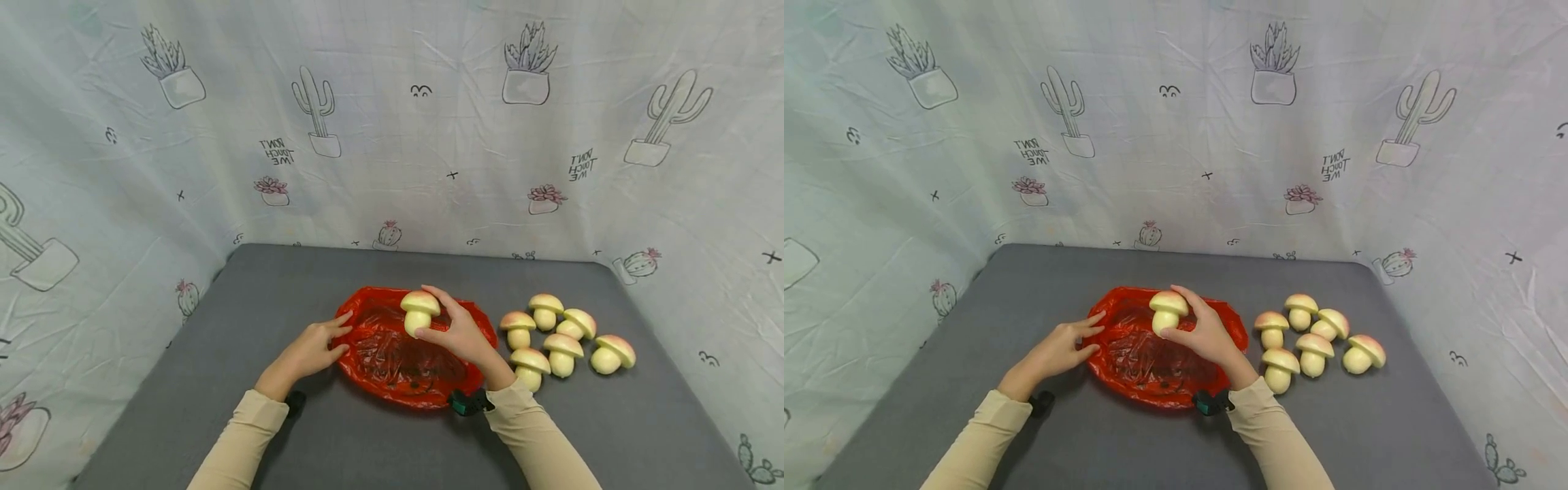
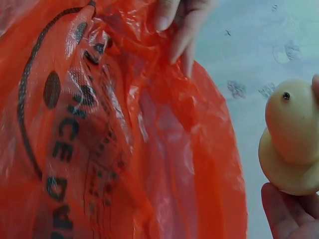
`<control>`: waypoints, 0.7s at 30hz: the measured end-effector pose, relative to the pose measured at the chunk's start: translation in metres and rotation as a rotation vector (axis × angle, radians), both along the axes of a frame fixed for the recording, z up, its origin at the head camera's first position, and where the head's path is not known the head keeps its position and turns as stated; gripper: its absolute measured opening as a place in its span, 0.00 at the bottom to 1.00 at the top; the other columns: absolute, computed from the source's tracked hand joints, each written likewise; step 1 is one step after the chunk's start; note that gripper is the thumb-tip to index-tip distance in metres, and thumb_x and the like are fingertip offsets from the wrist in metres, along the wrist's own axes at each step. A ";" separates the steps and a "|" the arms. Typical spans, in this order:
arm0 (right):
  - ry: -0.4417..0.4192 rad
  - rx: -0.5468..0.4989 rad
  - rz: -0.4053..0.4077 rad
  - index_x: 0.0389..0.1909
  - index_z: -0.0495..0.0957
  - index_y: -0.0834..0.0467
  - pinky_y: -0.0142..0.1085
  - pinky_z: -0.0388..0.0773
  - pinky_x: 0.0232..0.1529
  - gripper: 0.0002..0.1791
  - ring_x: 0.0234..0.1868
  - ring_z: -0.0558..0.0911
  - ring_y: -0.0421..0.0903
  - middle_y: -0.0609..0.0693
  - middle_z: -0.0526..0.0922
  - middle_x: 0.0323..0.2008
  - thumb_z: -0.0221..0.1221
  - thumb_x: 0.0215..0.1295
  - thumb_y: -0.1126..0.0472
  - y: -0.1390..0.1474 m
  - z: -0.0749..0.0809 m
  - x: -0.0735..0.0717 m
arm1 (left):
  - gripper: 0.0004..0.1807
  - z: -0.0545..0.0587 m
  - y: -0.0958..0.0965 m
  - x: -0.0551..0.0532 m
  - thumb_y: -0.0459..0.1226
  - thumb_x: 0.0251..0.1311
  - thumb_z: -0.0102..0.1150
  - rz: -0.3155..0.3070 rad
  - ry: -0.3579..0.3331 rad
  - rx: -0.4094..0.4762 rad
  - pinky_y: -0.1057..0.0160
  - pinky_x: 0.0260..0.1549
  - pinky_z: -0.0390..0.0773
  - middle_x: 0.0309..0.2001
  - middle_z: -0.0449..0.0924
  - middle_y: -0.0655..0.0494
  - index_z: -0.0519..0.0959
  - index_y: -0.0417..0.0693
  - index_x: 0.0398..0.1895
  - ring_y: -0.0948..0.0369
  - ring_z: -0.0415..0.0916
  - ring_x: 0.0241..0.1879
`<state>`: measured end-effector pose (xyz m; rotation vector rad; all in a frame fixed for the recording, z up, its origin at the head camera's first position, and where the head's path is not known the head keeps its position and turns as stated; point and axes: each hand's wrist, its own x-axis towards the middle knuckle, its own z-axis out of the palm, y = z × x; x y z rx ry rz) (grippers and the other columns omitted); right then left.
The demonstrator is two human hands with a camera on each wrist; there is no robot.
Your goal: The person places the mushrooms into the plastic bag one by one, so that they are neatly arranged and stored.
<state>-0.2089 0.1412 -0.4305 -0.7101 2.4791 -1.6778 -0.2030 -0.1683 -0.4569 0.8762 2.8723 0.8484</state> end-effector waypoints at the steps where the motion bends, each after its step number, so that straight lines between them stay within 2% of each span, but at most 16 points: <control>1: 0.003 0.011 0.003 0.71 0.56 0.43 0.55 0.72 0.51 0.43 0.58 0.71 0.52 0.52 0.70 0.62 0.67 0.57 0.58 -0.003 0.000 -0.002 | 0.24 0.000 0.000 0.000 0.35 0.61 0.60 0.001 0.002 0.000 0.70 0.16 0.63 0.67 0.64 0.40 0.73 0.33 0.59 0.71 0.47 0.09; 4: 0.018 0.045 0.017 0.71 0.57 0.41 0.56 0.69 0.55 0.43 0.61 0.70 0.50 0.49 0.69 0.63 0.68 0.56 0.54 -0.012 -0.001 -0.007 | 0.24 0.000 0.000 0.000 0.34 0.60 0.60 0.008 0.008 0.004 0.70 0.18 0.64 0.67 0.64 0.40 0.74 0.33 0.59 0.71 0.48 0.09; 10: 0.012 0.098 0.049 0.71 0.59 0.48 0.55 0.69 0.56 0.44 0.58 0.72 0.51 0.49 0.70 0.62 0.68 0.54 0.51 -0.028 -0.010 -0.012 | 0.24 -0.002 0.001 0.002 0.34 0.60 0.60 -0.004 -0.007 0.005 0.70 0.18 0.64 0.67 0.64 0.40 0.73 0.32 0.59 0.71 0.47 0.09; 13: -0.013 0.124 0.053 0.71 0.59 0.50 0.53 0.71 0.55 0.44 0.55 0.73 0.49 0.50 0.71 0.61 0.68 0.55 0.51 -0.035 -0.016 -0.013 | 0.24 -0.003 0.002 0.002 0.35 0.60 0.60 -0.003 -0.015 -0.013 0.68 0.24 0.68 0.67 0.64 0.41 0.73 0.33 0.59 0.68 0.53 0.11; 15: -0.019 0.143 0.055 0.71 0.59 0.51 0.50 0.72 0.54 0.44 0.54 0.74 0.48 0.50 0.72 0.60 0.68 0.55 0.51 -0.040 -0.018 -0.015 | 0.24 -0.002 0.002 0.002 0.35 0.60 0.60 0.004 0.002 -0.024 0.65 0.32 0.73 0.67 0.65 0.42 0.74 0.33 0.59 0.65 0.69 0.18; 18: -0.017 0.165 0.060 0.71 0.59 0.52 0.47 0.73 0.53 0.44 0.53 0.75 0.46 0.48 0.73 0.59 0.67 0.55 0.50 -0.049 -0.021 -0.020 | 0.24 0.001 0.002 0.001 0.34 0.60 0.60 0.011 0.007 -0.025 0.62 0.36 0.73 0.67 0.65 0.42 0.74 0.33 0.59 0.59 0.74 0.24; 20: -0.017 0.166 0.071 0.70 0.59 0.53 0.46 0.73 0.53 0.43 0.52 0.75 0.45 0.48 0.73 0.58 0.68 0.55 0.51 -0.054 -0.022 -0.023 | 0.24 0.003 0.002 0.000 0.34 0.60 0.60 0.012 0.006 -0.026 0.64 0.35 0.73 0.67 0.65 0.41 0.74 0.33 0.59 0.62 0.73 0.24; 21: -0.020 0.167 0.079 0.70 0.59 0.53 0.46 0.73 0.53 0.43 0.51 0.75 0.45 0.49 0.74 0.57 0.68 0.55 0.51 -0.057 -0.023 -0.025 | 0.24 0.004 0.001 0.000 0.34 0.60 0.60 0.012 -0.006 -0.023 0.65 0.31 0.72 0.67 0.64 0.41 0.74 0.33 0.59 0.64 0.67 0.18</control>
